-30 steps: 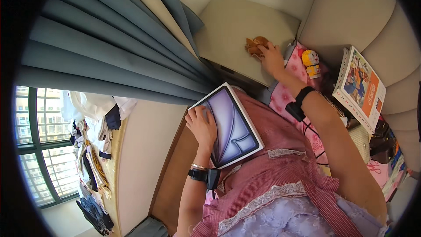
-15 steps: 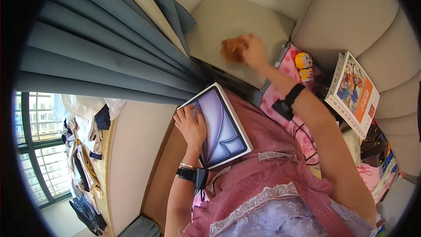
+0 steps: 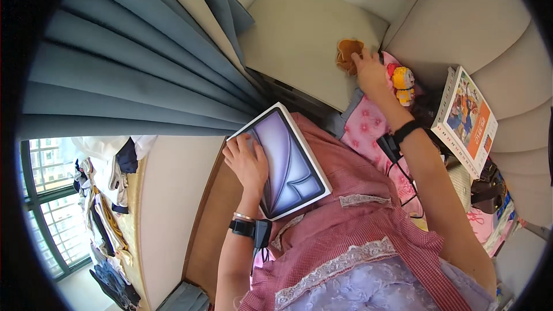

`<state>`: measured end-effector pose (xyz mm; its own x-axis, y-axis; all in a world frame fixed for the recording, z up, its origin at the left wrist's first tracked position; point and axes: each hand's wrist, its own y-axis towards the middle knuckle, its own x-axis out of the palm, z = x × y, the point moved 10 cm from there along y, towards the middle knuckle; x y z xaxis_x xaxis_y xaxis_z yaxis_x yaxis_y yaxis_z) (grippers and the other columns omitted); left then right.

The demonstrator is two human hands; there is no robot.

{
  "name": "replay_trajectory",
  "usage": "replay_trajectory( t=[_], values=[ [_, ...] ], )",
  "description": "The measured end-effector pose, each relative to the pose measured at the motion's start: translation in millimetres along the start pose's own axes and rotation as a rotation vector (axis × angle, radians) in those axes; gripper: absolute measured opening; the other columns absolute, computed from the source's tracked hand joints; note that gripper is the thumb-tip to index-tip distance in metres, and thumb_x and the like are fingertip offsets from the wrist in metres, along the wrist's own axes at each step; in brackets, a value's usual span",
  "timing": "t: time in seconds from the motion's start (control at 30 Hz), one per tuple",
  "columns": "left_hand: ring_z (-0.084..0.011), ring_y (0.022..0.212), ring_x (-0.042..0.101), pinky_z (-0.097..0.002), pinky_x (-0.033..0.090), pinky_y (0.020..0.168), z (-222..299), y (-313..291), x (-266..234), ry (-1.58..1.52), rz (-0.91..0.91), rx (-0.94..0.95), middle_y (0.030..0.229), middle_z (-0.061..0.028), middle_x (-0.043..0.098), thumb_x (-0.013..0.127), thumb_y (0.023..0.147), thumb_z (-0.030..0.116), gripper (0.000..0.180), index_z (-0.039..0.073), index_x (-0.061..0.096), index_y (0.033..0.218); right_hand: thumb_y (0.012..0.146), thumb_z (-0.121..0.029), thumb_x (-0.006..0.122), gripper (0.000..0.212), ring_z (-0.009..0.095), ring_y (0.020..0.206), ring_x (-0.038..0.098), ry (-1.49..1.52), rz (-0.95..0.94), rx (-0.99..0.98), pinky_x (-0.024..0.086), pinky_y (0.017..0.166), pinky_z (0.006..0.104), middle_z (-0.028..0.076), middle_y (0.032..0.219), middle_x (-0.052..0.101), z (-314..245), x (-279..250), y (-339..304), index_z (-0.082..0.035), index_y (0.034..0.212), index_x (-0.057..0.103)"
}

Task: Wipe down the iPad box and organizing items on a nightstand.

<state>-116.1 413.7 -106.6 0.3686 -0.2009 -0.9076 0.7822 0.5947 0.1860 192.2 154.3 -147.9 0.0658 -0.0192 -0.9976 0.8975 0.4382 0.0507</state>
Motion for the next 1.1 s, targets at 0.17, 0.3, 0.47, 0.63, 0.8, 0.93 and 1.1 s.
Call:
replay_trajectory(
  t=[0.17, 0.3, 0.47, 0.63, 0.8, 0.93, 1.1],
  values=[
    [-0.0376, 0.114, 0.046, -0.0495, 0.036, 0.095, 1, 0, 0, -0.015, -0.013, 0.017, 0.121, -0.016, 0.053, 0.059, 0.089, 0.017, 0.026, 0.005, 0.059, 0.112, 0.082, -0.006, 0.063, 0.042, 0.036, 0.116, 0.054, 0.016, 0.007, -0.299, 0.058, 0.086, 0.0399, 0.015, 0.126, 0.053, -61, -4, -37, -0.011, 0.123, 0.055],
    [-0.0375, 0.114, 0.046, -0.0493, 0.037, 0.094, -7, -3, -1, -0.01, -0.004, -0.009, 0.12, -0.0157, 0.053, 0.059, 0.089, 0.017, 0.026, 0.006, 0.059, 0.112, 0.078, -0.005, 0.067, 0.049, 0.036, 0.113, 0.055, 0.202, -0.078, -0.148, 0.057, 0.086, 0.0424, 0.017, 0.124, 0.052, -103, -13, -86, -0.008, 0.124, 0.053],
    [-0.0376, 0.112, 0.047, -0.0493, 0.038, 0.092, -3, -6, 1, 0.018, 0.01, 0.036, 0.117, -0.0151, 0.054, 0.059, 0.09, 0.017, 0.025, 0.007, 0.058, 0.112, 0.078, -0.003, 0.067, 0.047, 0.041, 0.109, 0.056, 0.528, 0.069, 0.006, 0.052, 0.09, 0.0468, 0.021, 0.116, 0.053, -123, -11, -77, -0.004, 0.122, 0.052],
    [-0.038, 0.112, 0.047, -0.0493, 0.038, 0.092, -13, -12, -1, 0.004, 0.009, -0.009, 0.117, -0.0154, 0.054, 0.059, 0.09, 0.017, 0.024, 0.007, 0.058, 0.112, 0.082, -0.007, 0.064, 0.034, 0.043, 0.106, 0.056, 0.859, 0.219, -0.054, 0.05, 0.089, 0.0481, 0.023, 0.109, 0.055, -127, -63, -55, -0.005, 0.115, 0.054],
    [-0.0379, 0.114, 0.047, -0.0493, 0.038, 0.093, -9, -9, -6, -0.006, 0.033, 0.004, 0.116, -0.0152, 0.055, 0.059, 0.09, 0.018, 0.024, 0.007, 0.059, 0.111, 0.084, -0.01, 0.062, 0.041, 0.043, 0.105, 0.057, 0.49, 0.133, 0.082, 0.052, 0.087, 0.0489, 0.022, 0.116, 0.054, -45, -38, -47, -0.008, 0.124, 0.053],
    [-0.0377, 0.113, 0.047, -0.0493, 0.038, 0.093, -2, -3, -3, 0.015, 0.015, 0.014, 0.115, -0.015, 0.055, 0.059, 0.09, 0.018, 0.024, 0.008, 0.059, 0.111, 0.083, -0.007, 0.058, 0.06, 0.041, 0.11, 0.057, 0.243, 0.103, 0.063, 0.051, 0.093, 0.0463, 0.022, 0.122, 0.054, -66, 8, -57, -0.002, 0.142, 0.046],
    [-0.0377, 0.111, 0.048, -0.0492, 0.039, 0.092, 2, -3, 2, 0.041, 0.006, 0.021, 0.116, -0.0148, 0.055, 0.06, 0.09, 0.018, 0.025, 0.008, 0.059, 0.112, 0.09, -0.008, 0.051, 0.038, 0.046, 0.109, 0.059, 0.539, -0.07, -0.317, 0.05, 0.096, 0.0509, 0.029, 0.13, 0.051, -187, 34, -66, 0.004, 0.125, 0.055]
  ],
)
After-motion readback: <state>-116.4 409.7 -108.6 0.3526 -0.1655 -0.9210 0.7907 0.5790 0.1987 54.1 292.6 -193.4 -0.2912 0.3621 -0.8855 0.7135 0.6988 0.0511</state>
